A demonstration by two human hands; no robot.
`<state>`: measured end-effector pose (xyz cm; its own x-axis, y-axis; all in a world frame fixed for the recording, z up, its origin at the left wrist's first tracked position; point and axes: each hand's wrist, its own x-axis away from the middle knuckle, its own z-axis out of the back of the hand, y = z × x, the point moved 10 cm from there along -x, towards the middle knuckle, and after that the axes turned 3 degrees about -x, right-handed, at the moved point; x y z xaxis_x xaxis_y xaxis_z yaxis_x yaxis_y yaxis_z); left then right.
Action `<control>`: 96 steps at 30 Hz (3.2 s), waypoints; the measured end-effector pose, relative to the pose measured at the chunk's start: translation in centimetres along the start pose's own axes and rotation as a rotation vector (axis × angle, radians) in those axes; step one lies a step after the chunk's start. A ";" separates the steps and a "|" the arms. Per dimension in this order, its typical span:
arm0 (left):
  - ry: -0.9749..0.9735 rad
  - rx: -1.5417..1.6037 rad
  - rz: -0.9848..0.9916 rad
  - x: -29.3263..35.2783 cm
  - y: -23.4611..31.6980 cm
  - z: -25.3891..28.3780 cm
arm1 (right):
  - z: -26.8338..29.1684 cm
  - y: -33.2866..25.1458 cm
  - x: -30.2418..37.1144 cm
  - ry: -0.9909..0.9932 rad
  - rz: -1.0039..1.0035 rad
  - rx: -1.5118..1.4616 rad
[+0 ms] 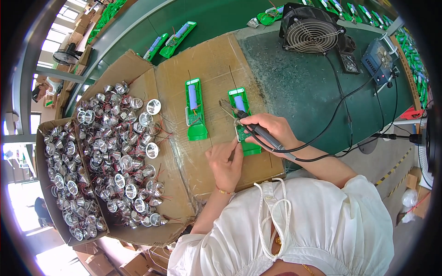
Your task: Solder wires onto small LED circuit strips at an assembly line station.
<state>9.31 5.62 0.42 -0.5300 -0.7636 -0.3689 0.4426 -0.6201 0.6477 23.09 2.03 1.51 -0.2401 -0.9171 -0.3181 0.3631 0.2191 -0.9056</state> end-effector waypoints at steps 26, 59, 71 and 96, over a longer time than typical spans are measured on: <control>0.009 0.047 0.049 -0.1 -0.8 -0.3 | 0.2 -0.4 0.3 0.050 0.051 0.009; 0.114 -0.120 -0.156 -0.9 2.0 0.1 | 0.4 -2.0 0.4 0.135 0.319 0.191; 0.340 -0.619 -0.258 -9.8 3.3 5.2 | 9.5 1.8 5.7 0.420 -0.215 -0.182; 0.359 -0.617 0.080 -7.2 -2.1 10.3 | 10.7 1.0 6.6 0.342 -0.112 0.054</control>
<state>4.79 14.28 8.58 -0.2545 -0.7574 -0.6013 0.8546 -0.4672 0.2267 31.53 -7.35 1.48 -0.5647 -0.7683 -0.3012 0.3619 0.0975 -0.9271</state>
